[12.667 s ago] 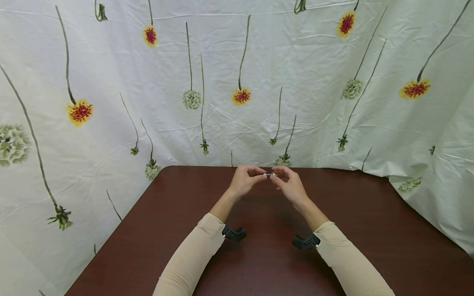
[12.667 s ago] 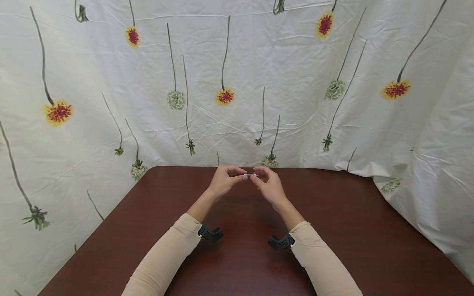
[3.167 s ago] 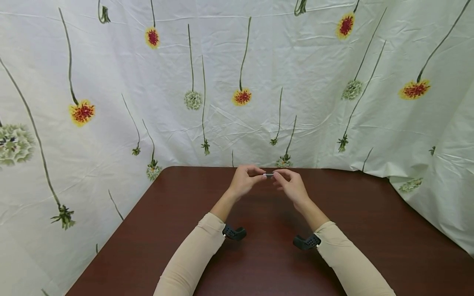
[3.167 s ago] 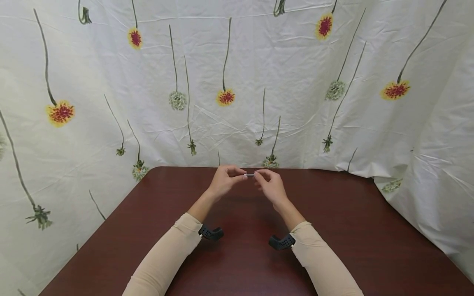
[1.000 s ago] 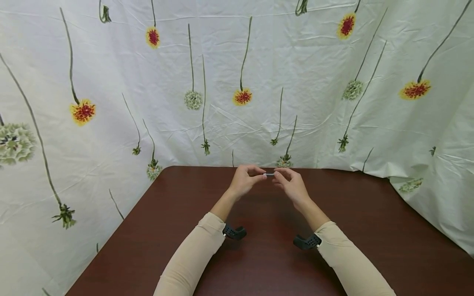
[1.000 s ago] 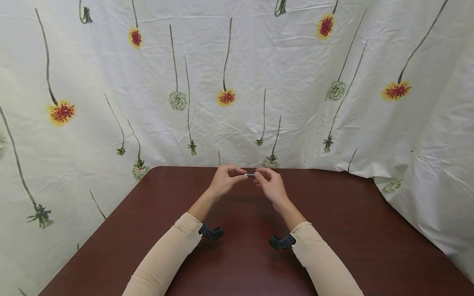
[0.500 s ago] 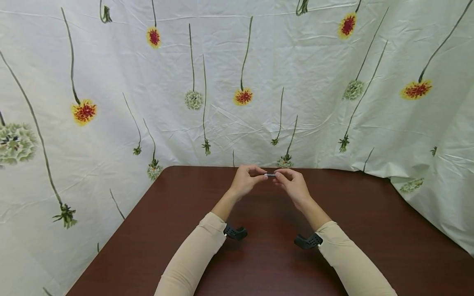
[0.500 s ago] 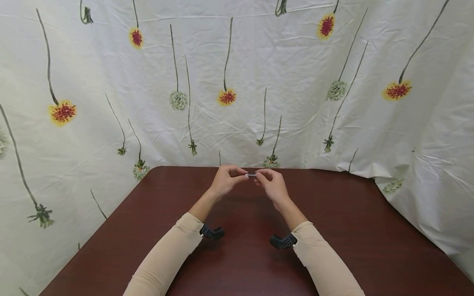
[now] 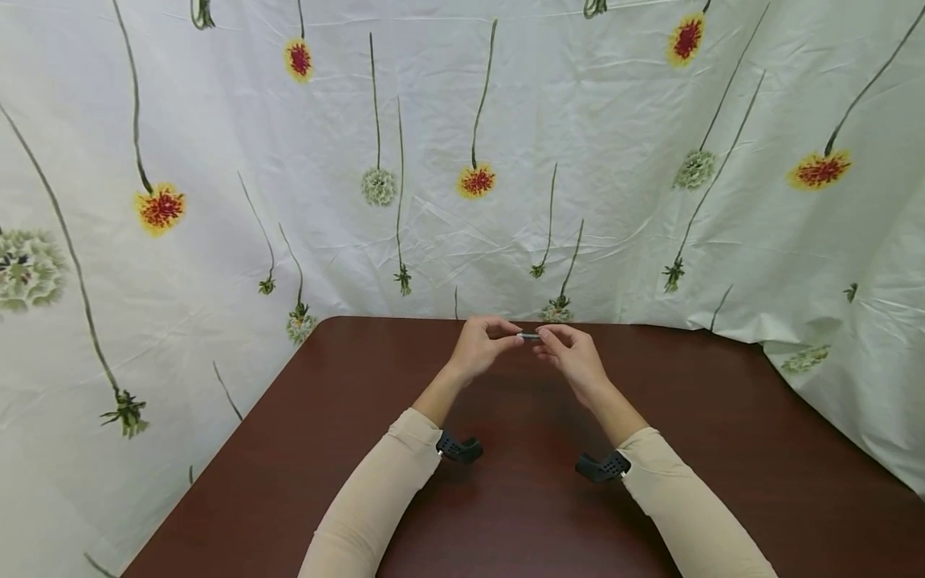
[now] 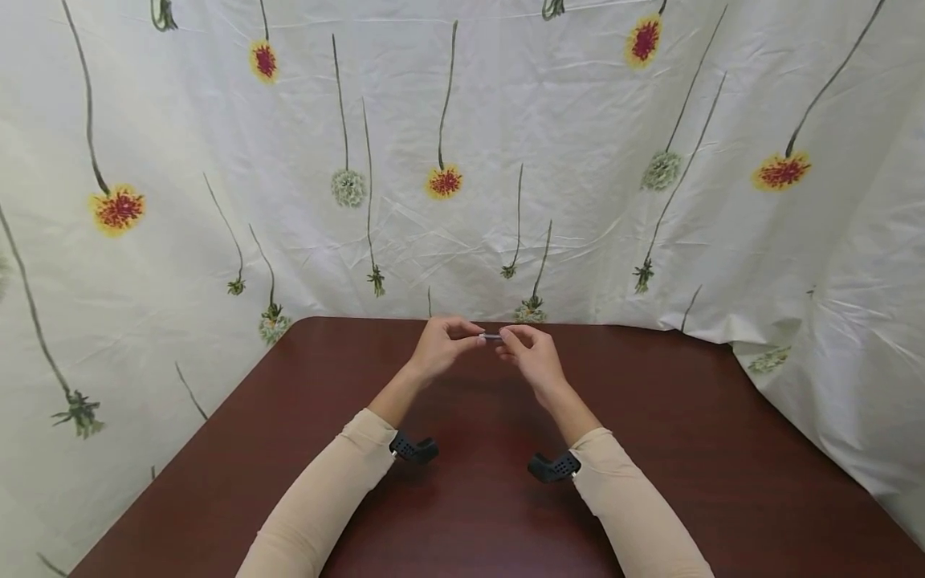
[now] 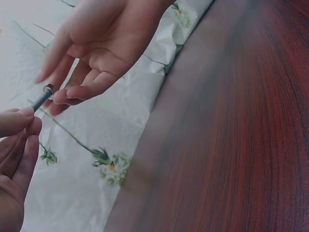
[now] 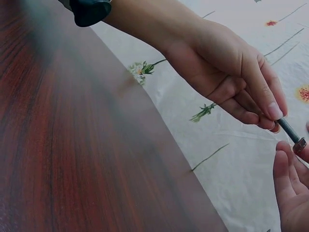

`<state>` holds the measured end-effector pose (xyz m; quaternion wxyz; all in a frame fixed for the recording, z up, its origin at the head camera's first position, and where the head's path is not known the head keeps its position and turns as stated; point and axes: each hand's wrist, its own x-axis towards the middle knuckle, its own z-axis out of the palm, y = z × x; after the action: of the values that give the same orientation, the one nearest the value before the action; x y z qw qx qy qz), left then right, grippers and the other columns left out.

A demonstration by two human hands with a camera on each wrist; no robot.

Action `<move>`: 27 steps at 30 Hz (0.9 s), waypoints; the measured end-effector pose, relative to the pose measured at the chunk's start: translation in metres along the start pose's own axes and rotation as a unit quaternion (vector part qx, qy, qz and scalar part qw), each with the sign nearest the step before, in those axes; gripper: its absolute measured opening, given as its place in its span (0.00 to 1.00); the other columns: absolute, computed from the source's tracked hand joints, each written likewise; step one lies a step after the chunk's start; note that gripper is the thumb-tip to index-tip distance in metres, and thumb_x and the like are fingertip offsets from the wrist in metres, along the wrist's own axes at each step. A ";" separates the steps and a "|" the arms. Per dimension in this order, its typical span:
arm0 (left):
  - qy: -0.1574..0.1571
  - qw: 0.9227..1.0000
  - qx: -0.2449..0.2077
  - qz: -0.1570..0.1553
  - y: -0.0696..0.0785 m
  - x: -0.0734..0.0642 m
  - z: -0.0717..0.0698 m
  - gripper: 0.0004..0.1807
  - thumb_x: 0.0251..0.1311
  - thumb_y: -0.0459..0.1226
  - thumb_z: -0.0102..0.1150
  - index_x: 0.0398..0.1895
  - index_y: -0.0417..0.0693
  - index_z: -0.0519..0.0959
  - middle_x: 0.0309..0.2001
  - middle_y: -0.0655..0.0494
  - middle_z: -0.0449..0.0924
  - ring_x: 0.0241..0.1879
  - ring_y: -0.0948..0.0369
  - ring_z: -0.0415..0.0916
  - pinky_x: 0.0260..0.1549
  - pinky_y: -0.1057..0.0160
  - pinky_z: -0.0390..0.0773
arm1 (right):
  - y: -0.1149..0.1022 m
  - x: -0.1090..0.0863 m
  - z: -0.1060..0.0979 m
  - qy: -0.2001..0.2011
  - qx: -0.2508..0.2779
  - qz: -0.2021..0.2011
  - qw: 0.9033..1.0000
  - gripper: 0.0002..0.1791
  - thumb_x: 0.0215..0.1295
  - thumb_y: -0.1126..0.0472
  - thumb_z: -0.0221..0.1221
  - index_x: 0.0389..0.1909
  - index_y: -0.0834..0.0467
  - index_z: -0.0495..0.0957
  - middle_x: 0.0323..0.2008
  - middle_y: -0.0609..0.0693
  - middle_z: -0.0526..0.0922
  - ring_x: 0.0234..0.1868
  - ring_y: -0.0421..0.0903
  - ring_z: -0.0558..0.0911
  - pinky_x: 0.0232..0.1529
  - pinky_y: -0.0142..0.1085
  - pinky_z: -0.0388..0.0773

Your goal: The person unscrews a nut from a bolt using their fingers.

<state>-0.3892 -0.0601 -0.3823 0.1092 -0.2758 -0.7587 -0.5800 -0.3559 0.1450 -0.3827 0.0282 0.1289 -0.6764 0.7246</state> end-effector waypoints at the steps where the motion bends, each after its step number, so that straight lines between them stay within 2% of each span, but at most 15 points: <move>1: 0.000 1.000 0.001 0.003 0.001 0.001 0.000 0.07 0.62 0.33 0.74 0.41 0.42 0.90 0.45 0.52 0.87 0.50 0.54 0.82 0.43 0.56 0.81 | -0.001 0.001 0.000 -0.001 0.000 -0.001 1.000 0.21 0.80 0.62 0.57 0.62 0.74 0.75 0.47 0.57 0.83 0.42 0.45 0.86 0.50 0.37 0.82; 4: -0.002 1.000 -0.001 0.009 0.002 0.002 -0.001 0.06 0.62 0.32 0.74 0.41 0.41 0.90 0.45 0.51 0.88 0.48 0.54 0.83 0.42 0.56 0.81 | -0.002 0.002 -0.001 -0.007 -0.008 -0.011 1.000 0.17 0.78 0.66 0.57 0.60 0.74 0.76 0.48 0.60 0.83 0.44 0.49 0.85 0.51 0.39 0.82; 7: -0.004 1.000 -0.012 0.009 0.001 0.003 -0.001 0.06 0.62 0.31 0.73 0.42 0.40 0.90 0.44 0.50 0.87 0.46 0.54 0.85 0.43 0.56 0.82 | -0.003 0.003 -0.002 -0.011 -0.025 -0.024 0.999 0.16 0.76 0.69 0.59 0.60 0.72 0.76 0.54 0.63 0.80 0.50 0.56 0.83 0.54 0.42 0.81; 11: -0.003 1.000 -0.023 0.008 -0.001 0.003 0.000 0.07 0.62 0.29 0.72 0.43 0.35 0.88 0.42 0.48 0.88 0.44 0.54 0.86 0.43 0.57 0.83 | -0.003 0.003 -0.001 -0.014 -0.031 -0.026 0.999 0.20 0.78 0.66 0.58 0.66 0.69 0.73 0.61 0.66 0.76 0.53 0.56 0.83 0.56 0.42 0.80; 14: -0.001 1.000 -0.021 0.014 -0.001 0.003 0.001 0.09 0.62 0.28 0.71 0.44 0.31 0.87 0.40 0.48 0.89 0.42 0.55 0.86 0.41 0.59 0.82 | -0.002 0.003 -0.001 -0.005 -0.023 -0.020 1.000 0.20 0.80 0.64 0.56 0.66 0.70 0.73 0.57 0.64 0.78 0.50 0.52 0.84 0.56 0.43 0.79; 19: -0.003 1.000 -0.020 0.017 -0.001 0.003 0.001 0.09 0.62 0.27 0.71 0.44 0.30 0.87 0.40 0.49 0.89 0.41 0.56 0.86 0.39 0.61 0.81 | -0.001 0.003 -0.001 0.008 -0.032 -0.024 0.999 0.15 0.77 0.68 0.57 0.58 0.74 0.77 0.52 0.61 0.79 0.49 0.53 0.84 0.58 0.49 0.78; 23: -0.002 1.000 -0.018 0.014 -0.002 0.003 0.002 0.07 0.61 0.28 0.72 0.42 0.34 0.88 0.40 0.49 0.89 0.40 0.56 0.86 0.38 0.61 0.81 | 0.000 0.003 -0.001 0.006 -0.029 -0.024 0.999 0.17 0.77 0.67 0.58 0.62 0.71 0.75 0.57 0.65 0.78 0.52 0.56 0.83 0.57 0.47 0.79; 27: -0.006 1.000 -0.021 0.009 -0.003 0.002 0.003 0.07 0.62 0.29 0.72 0.42 0.35 0.89 0.42 0.48 0.88 0.42 0.56 0.86 0.40 0.59 0.82 | 0.002 0.002 -0.001 0.008 -0.014 -0.010 1.000 0.20 0.79 0.63 0.57 0.64 0.72 0.73 0.55 0.65 0.79 0.51 0.55 0.84 0.56 0.45 0.80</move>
<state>-0.3924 -0.0575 -0.3846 0.1040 -0.2883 -0.7448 -0.5927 -0.3580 0.1457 -0.3840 0.0422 0.1295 -0.6849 0.7158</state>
